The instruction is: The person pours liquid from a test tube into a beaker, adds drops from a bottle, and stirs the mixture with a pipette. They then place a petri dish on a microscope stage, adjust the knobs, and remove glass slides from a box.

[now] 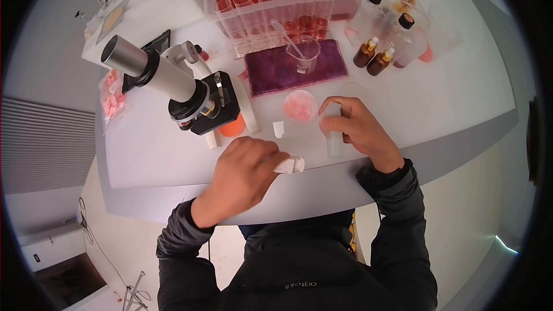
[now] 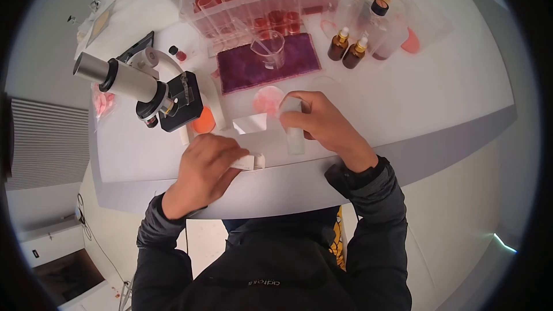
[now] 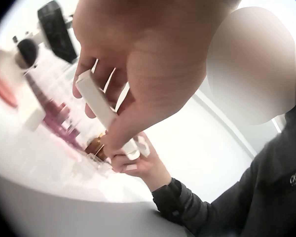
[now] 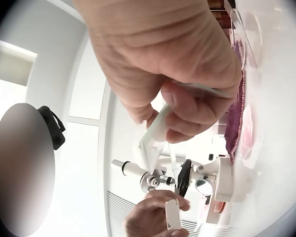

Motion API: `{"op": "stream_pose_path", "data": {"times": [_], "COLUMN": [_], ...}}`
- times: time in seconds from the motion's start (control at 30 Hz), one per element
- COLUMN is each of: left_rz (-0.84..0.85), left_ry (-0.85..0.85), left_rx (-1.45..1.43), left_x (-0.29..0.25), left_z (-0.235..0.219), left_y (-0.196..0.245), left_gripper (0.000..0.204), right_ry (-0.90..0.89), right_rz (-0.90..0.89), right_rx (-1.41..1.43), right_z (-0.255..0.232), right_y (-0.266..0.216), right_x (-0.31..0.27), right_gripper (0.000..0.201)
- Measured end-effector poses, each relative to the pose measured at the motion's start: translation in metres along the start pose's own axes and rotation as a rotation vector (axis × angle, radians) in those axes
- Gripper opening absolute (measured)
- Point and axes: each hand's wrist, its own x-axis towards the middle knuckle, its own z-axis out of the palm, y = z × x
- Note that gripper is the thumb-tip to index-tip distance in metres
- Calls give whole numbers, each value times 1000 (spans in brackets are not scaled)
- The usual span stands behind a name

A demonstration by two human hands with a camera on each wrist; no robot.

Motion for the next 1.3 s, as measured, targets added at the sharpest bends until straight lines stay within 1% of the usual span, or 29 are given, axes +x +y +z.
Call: {"op": "stream_pose_path", "data": {"times": [0.1,0.2,0.3,0.4,0.5,0.6,0.63,0.73,0.83,1.03,1.13,1.27,1.3], "left_rz": [140,149,140,118,-93,-246,-335,-367,-323,-374,-352,-374,-387], "left_ry": [-49,-144,-134,-69,-28,10,-21,-42,-33,-51,-38,-17,-11], "left_rx": [384,533,502,354,77,-207,-338,-506,-563,-690,-681,-562,-533], "left_x": [1,3,3,1,0,-5,-6,-2,-4,-1,-1,0,0], "left_z": [-7,-1,5,0,-12,-12,-13,-16,-13,-13,-9,-7,-7], "left_y": [15,12,7,2,3,-6,-6,-7,-13,-14,-17,-17,-16], "left_gripper": [37,37,36,39,41,43,41,46,48,47,46,42,41], "right_ry": [13,-4,8,19,28,32,33,25,19,-4,7,31,49], "right_rz": [-10,-15,-5,-1,-24,-24,-21,-33,-39,-18,-22,-49,-86], "right_rx": [11,18,1,-5,13,-4,-9,10,1,44,35,32,51], "right_z": [2,2,1,0,0,0,0,0,-1,-1,-1,-5,-7], "right_y": [5,5,7,4,6,5,4,6,5,8,8,2,2], "right_x": [2,5,2,2,3,2,2,3,2,3,3,-1,-1], "right_gripper": [10,11,11,12,12,12,11,11,11,11,12,10,10]}}
